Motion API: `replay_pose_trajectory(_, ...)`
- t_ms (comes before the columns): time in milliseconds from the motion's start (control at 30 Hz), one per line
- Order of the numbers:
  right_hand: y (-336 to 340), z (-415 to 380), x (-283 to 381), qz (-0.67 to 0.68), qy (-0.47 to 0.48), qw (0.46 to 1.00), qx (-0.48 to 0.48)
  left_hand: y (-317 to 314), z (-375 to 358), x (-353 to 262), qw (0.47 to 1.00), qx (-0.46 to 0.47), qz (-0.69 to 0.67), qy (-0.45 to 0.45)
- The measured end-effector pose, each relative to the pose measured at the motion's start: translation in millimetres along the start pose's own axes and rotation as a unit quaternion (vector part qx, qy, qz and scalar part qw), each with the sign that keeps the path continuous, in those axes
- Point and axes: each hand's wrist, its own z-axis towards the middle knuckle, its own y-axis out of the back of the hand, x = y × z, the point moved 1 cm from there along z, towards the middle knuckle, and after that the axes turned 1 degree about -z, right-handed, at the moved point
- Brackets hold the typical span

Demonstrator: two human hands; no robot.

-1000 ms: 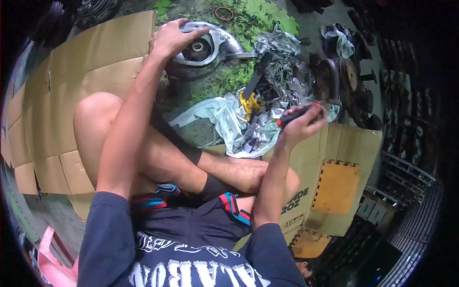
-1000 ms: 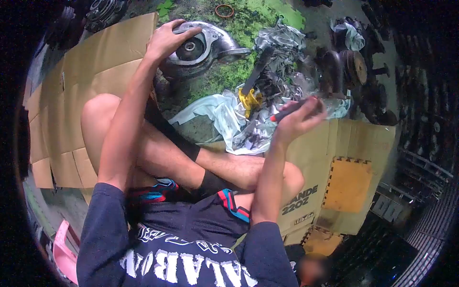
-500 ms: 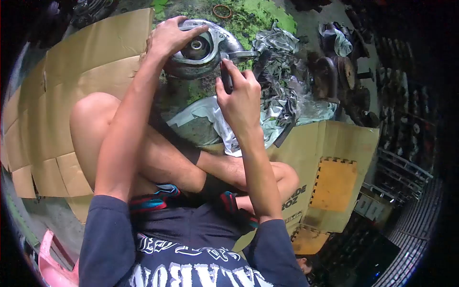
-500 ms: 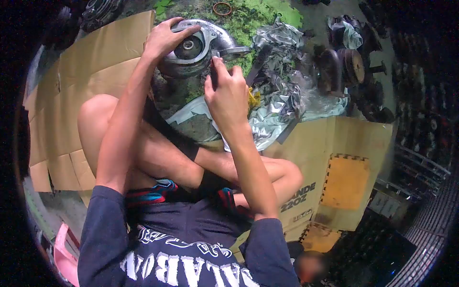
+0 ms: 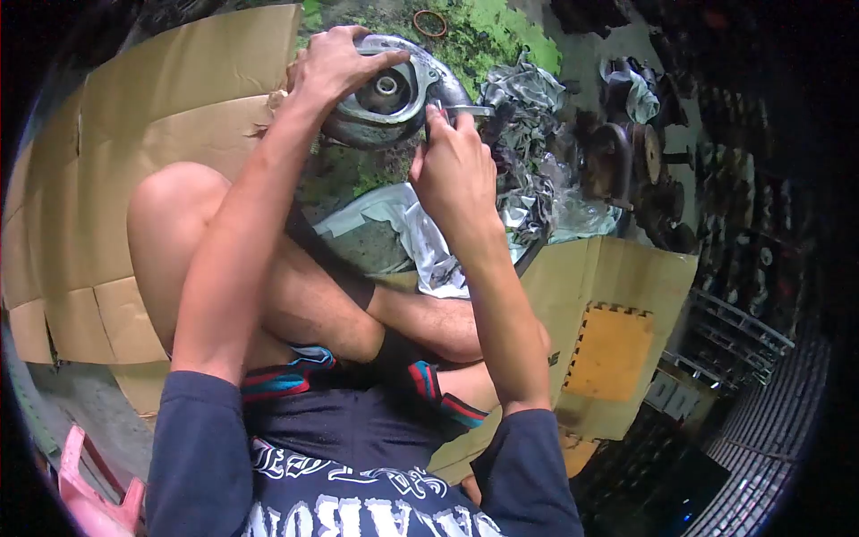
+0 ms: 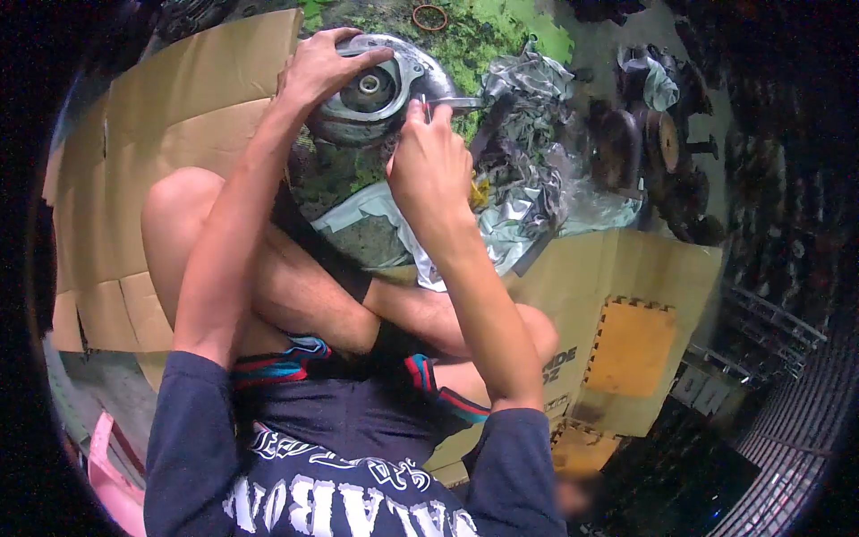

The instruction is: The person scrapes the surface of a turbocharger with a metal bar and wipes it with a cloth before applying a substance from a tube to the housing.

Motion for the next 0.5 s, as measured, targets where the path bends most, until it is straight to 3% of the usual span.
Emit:
replay_pose_trajectory(400,-1.4,-0.2,-1.2,0.007,-0.015,1.0,0.025,-0.1,0.4,-0.5,1.0,-0.005,-0.002,-0.027)
replay_pose_trajectory(500,-9.8,2.5,-5.7,0.041,-0.005,0.999,-0.024,-4.0,0.8,-1.3,0.999,-0.016,0.008,-0.035)
